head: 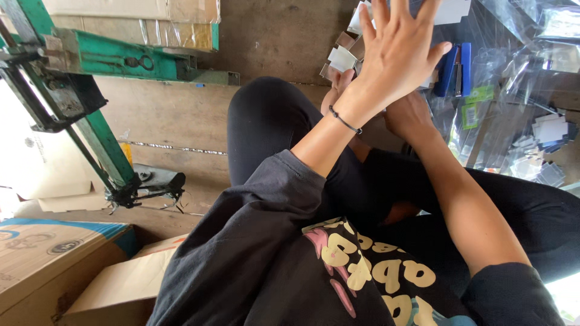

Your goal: The person picks up a small silver object, slides it into a clear plastic sleeve, and presses the top opening closed.

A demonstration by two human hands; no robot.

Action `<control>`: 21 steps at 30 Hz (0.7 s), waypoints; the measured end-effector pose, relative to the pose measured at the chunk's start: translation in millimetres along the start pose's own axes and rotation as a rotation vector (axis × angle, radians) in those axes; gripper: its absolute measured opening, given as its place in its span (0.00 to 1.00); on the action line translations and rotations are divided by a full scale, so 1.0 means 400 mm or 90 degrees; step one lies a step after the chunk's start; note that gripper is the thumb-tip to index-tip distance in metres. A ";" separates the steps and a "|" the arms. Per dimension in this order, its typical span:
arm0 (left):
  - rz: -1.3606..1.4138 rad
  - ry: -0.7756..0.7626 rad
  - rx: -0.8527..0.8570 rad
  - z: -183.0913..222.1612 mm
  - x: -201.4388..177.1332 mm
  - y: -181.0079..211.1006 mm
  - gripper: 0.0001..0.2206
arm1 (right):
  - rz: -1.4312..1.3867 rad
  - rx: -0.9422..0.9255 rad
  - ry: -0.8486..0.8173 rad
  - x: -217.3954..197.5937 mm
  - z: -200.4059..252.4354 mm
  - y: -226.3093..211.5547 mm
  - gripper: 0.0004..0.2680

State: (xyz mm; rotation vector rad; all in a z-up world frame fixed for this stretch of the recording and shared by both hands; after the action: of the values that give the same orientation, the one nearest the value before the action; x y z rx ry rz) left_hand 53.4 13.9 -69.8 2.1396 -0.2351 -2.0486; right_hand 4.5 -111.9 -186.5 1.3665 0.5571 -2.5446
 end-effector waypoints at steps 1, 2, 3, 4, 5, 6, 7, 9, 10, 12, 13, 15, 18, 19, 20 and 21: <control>0.002 0.000 -0.003 0.004 0.004 0.003 0.40 | 0.003 -0.001 -0.002 -0.007 0.008 0.015 0.17; -0.029 0.027 -0.009 0.008 0.007 0.006 0.42 | 0.001 -0.005 -0.001 -0.009 0.010 0.013 0.16; -0.064 0.055 -0.015 0.009 0.009 0.005 0.43 | -0.002 -0.012 0.002 -0.009 0.010 -0.005 0.16; -0.065 0.057 -0.018 0.008 0.006 0.004 0.43 | -0.005 -0.018 0.005 -0.012 0.006 -0.008 0.16; -0.067 0.056 -0.022 0.010 0.002 0.003 0.43 | -0.010 -0.023 0.006 -0.013 0.006 -0.014 0.16; -0.070 0.056 -0.025 0.012 -0.002 0.001 0.42 | -0.015 -0.027 0.007 -0.014 0.006 -0.021 0.16; -0.072 0.060 -0.026 0.010 0.000 -0.005 0.42 | -0.019 -0.034 0.013 -0.020 -0.002 -0.028 0.16; 0.106 0.120 -0.020 0.011 0.002 -0.013 0.28 | -0.026 -0.046 0.021 -0.032 -0.013 -0.039 0.16; 0.106 0.122 -0.022 0.008 0.001 -0.017 0.28 | -0.029 -0.051 0.023 -0.034 -0.015 -0.043 0.16; 0.108 0.143 -0.024 0.003 0.002 -0.016 0.29 | -0.034 -0.056 0.026 -0.040 -0.013 -0.041 0.16; 0.112 0.141 -0.025 0.002 -0.001 -0.014 0.29 | -0.037 -0.057 0.026 -0.039 -0.007 -0.039 0.16; 0.057 0.079 -0.025 0.001 -0.006 -0.013 0.37 | -0.045 -0.060 0.027 -0.037 0.000 -0.039 0.16; 0.098 0.091 -0.020 0.004 -0.018 -0.021 0.32 | -0.057 -0.069 0.036 -0.040 0.013 -0.040 0.16; 0.099 0.093 -0.021 -0.001 -0.017 -0.026 0.32 | -0.060 -0.074 0.038 -0.043 0.011 -0.042 0.16; 0.081 0.081 -0.025 -0.006 -0.016 -0.030 0.34 | -0.063 -0.078 0.041 -0.047 0.009 -0.044 0.16; 0.065 0.066 -0.029 -0.006 -0.013 -0.034 0.37 | -0.067 -0.082 0.041 -0.046 0.013 -0.045 0.16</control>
State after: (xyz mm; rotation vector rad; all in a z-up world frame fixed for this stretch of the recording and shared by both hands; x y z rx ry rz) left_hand 55.5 28.2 -67.9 2.1520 -0.2741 -1.8646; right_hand 4.4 -97.7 -164.5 1.4124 0.8104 -2.5025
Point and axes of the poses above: each hand's wrist, its own z-axis away from the middle knuckle, its own x-axis out of the palm, y = z × x, the point moved 1 cm from there along -z, towards the middle knuckle
